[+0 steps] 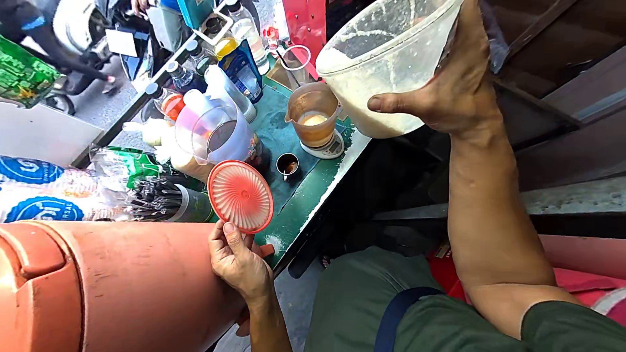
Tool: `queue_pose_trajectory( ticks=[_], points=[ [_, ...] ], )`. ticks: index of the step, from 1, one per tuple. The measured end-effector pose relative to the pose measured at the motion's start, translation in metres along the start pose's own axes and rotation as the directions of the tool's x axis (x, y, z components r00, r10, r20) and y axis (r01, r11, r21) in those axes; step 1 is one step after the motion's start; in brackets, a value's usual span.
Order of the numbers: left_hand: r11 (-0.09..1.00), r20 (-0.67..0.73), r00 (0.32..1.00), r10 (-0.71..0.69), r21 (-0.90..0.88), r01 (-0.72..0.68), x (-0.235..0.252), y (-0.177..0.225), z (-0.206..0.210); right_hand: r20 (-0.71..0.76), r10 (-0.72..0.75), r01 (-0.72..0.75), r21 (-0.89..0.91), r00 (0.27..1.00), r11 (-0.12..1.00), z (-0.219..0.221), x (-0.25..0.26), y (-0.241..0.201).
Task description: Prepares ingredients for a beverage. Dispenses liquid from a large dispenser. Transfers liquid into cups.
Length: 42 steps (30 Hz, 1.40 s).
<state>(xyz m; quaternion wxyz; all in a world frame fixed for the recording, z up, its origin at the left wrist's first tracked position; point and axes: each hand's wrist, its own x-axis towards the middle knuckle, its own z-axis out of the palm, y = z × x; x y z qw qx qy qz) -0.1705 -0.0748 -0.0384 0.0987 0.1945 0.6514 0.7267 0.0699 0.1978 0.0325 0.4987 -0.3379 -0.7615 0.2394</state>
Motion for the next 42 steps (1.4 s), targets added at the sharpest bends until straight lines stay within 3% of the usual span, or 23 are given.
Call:
queue_pose_trajectory(
  ticks=[8, 16, 26, 42],
  points=[
    [1.0, -0.016, 1.0, -0.011, -0.015, 0.011, 0.0, 0.0, 0.002, 0.047, 0.081, -0.069, -0.207, 0.996, 0.976, 0.014, 0.018, 0.003],
    [0.998, -0.021, 1.0, -0.009, -0.059, 0.008, 0.002, -0.004, 0.002, 0.257, 0.131, 0.028, -0.537, 0.958, 0.843, 0.039, 0.047, -0.009],
    [0.997, -0.028, 1.0, -0.011, -0.082, 0.008, 0.004, -0.004, 0.003, 0.348, 0.167, 0.085, -0.607, 0.922, 0.79, 0.044, 0.058, -0.004],
    [0.998, -0.011, 1.0, -0.006, -0.065, 0.005, 0.003, -0.001, 0.005, 0.345, 0.226, 0.042, -0.622, 0.911, 0.782, 0.042, 0.06, -0.006]
  ],
)
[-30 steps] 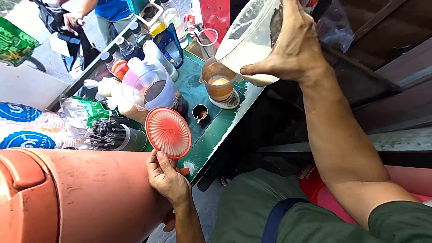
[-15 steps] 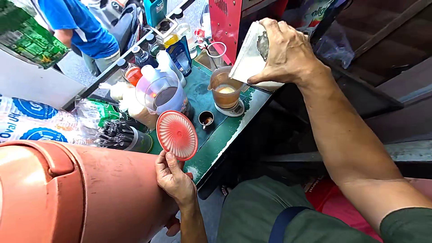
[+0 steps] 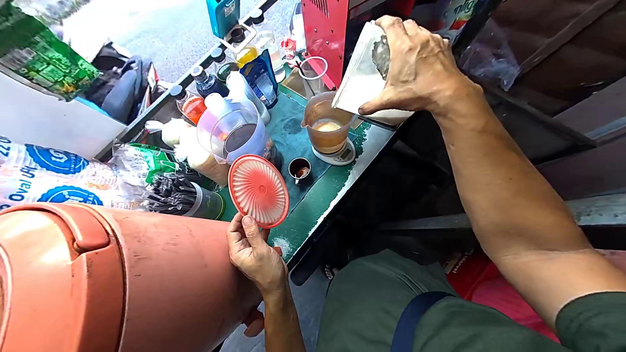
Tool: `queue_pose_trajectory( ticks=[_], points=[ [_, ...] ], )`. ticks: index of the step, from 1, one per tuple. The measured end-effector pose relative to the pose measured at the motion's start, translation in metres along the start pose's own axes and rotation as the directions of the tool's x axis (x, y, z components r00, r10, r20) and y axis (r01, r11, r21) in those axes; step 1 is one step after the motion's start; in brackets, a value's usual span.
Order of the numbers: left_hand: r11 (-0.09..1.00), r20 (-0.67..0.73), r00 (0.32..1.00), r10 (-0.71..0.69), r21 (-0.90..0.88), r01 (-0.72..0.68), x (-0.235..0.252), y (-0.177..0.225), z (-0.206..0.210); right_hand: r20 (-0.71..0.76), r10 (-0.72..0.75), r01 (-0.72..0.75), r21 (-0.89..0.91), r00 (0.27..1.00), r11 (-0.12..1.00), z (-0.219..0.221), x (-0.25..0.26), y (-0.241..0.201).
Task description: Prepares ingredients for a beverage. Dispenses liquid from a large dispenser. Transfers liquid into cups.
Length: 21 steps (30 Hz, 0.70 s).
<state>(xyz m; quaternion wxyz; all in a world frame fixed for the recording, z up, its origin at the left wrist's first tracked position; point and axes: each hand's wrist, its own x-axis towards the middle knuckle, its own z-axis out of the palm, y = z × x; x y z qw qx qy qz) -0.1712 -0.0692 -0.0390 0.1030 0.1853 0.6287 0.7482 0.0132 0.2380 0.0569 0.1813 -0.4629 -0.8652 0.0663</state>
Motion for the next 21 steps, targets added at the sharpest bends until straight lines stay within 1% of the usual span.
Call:
queue_pose_trajectory(
  ticks=[8, 14, 19, 21],
  points=[
    [1.0, -0.006, 1.0, 0.012, -0.003, -0.012, 0.0, -0.001, -0.002, -0.002, -0.019, 0.019, 0.01, 1.0, 1.0, 0.001, 0.0, 0.0],
    [1.0, -0.009, 1.0, 0.005, -0.011, -0.005, 0.001, -0.001, -0.001, -0.023, -0.005, 0.006, 0.031, 1.0, 1.0, 0.002, -0.003, 0.002],
    [1.0, -0.009, 1.0, 0.005, -0.005, -0.005, 0.0, -0.001, -0.001, -0.076, 0.04, -0.033, 0.095, 0.996, 0.995, 0.001, -0.007, 0.009],
    [1.0, -0.014, 1.0, 0.01, -0.002, -0.01, 0.0, -0.002, -0.002, -0.123, 0.067, -0.046, 0.168, 0.99, 0.985, 0.002, -0.009, 0.015]
  ],
)
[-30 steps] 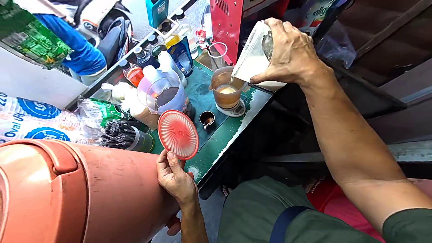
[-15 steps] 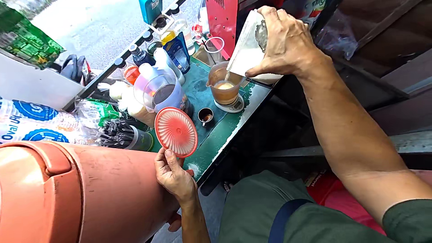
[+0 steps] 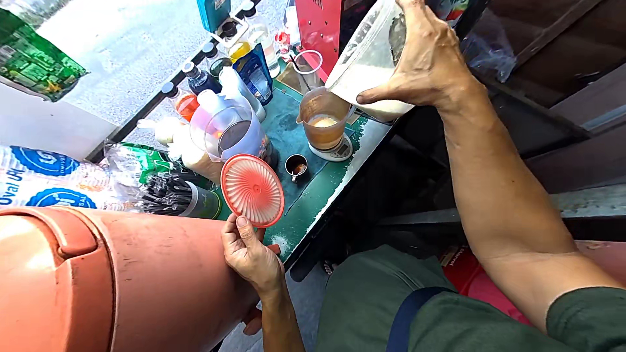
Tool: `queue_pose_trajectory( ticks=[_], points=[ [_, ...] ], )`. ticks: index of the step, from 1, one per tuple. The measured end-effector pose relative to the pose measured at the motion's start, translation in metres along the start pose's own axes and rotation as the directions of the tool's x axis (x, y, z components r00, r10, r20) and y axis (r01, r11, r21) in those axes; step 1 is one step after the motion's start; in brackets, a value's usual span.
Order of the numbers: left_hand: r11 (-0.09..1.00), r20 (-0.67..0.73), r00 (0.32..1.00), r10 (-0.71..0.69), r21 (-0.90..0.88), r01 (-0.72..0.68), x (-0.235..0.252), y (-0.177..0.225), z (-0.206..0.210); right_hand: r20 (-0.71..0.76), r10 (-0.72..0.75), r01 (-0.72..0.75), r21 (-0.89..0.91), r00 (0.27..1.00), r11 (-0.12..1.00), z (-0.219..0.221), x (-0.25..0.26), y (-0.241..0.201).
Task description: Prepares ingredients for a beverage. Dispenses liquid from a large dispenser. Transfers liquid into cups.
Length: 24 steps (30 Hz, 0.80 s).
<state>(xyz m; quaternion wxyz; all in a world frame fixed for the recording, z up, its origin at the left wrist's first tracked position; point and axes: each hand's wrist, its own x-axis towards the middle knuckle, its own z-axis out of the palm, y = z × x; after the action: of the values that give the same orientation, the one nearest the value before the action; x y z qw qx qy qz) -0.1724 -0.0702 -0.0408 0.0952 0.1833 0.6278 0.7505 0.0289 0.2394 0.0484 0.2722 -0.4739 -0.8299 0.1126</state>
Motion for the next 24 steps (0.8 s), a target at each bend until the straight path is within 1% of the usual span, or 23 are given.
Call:
queue_pose_trajectory(
  ticks=[3, 4, 6, 7, 8, 10, 12, 13, 15, 17, 19, 20, 21, 22, 24],
  points=[
    [1.0, 0.004, 1.0, 0.024, 0.006, -0.024, 0.001, 0.0, 0.0, -0.106, -0.008, 0.029, 0.197, 0.994, 0.98, -0.004, -0.016, 0.006],
    [0.999, 0.008, 0.999, 0.046, 0.024, -0.047, 0.002, 0.001, 0.0, -0.148, -0.033, 0.074, 0.285, 0.988, 0.956, -0.004, -0.028, 0.005],
    [0.991, 0.005, 0.994, 0.11, 0.076, -0.11, 0.003, 0.002, 0.001, -0.242, -0.109, 0.212, 0.458, 0.964, 0.863, 0.006, -0.058, -0.001],
    [0.982, 0.008, 0.989, 0.151, 0.113, -0.151, 0.004, 0.003, 0.001, -0.274, -0.12, 0.253, 0.526, 0.954, 0.812, 0.018, -0.078, -0.007],
    [0.967, 0.018, 0.98, 0.199, 0.161, -0.199, 0.005, 0.003, 0.002, -0.278, -0.105, 0.254, 0.581, 0.955, 0.774, 0.034, -0.102, -0.015],
    [0.926, 0.031, 0.96, 0.28, 0.254, -0.278, 0.008, 0.001, 0.004, -0.25, -0.051, 0.21, 0.668, 0.967, 0.714, 0.082, -0.148, -0.03],
    [0.888, 0.041, 0.949, 0.313, 0.341, -0.307, 0.011, -0.001, 0.007, -0.177, -0.055, 0.169, 0.737, 0.983, 0.654, 0.138, -0.18, -0.044],
    [0.864, 0.049, 0.946, 0.32, 0.395, -0.312, 0.014, -0.002, 0.008, -0.142, -0.074, 0.156, 0.766, 0.987, 0.624, 0.164, -0.19, -0.049],
    [0.784, 0.099, 0.941, 0.324, 0.528, -0.326, 0.021, -0.005, 0.008, -0.121, -0.123, 0.171, 0.788, 0.985, 0.592, 0.211, -0.199, -0.057],
    [0.657, 0.19, 0.923, 0.334, 0.655, -0.373, 0.025, -0.013, 0.006, -0.139, -0.172, 0.216, 0.769, 0.975, 0.601, 0.248, -0.201, -0.062],
    [0.496, 0.315, 0.882, 0.35, 0.736, -0.46, 0.026, -0.026, 0.005, -0.164, -0.201, 0.255, 0.747, 0.966, 0.615, 0.277, -0.2, -0.064],
    [0.428, 0.376, 0.856, 0.355, 0.749, -0.506, 0.024, -0.033, 0.005, -0.179, -0.213, 0.274, 0.737, 0.961, 0.618, 0.289, -0.2, -0.065],
    [0.388, 0.427, 0.831, 0.358, 0.741, -0.548, 0.02, -0.04, 0.004, -0.188, -0.224, 0.289, 0.731, 0.956, 0.618, 0.298, -0.2, -0.065],
    [0.361, 0.468, 0.81, 0.354, 0.73, -0.58, 0.016, -0.048, 0.004, -0.188, -0.236, 0.296, 0.731, 0.953, 0.615, 0.305, -0.2, -0.065],
    [0.35, 0.532, 0.781, 0.327, 0.7, -0.623, 0.007, -0.063, 0.002, -0.161, -0.26, 0.291, 0.743, 0.952, 0.603, 0.308, -0.203, -0.063]
  ],
)
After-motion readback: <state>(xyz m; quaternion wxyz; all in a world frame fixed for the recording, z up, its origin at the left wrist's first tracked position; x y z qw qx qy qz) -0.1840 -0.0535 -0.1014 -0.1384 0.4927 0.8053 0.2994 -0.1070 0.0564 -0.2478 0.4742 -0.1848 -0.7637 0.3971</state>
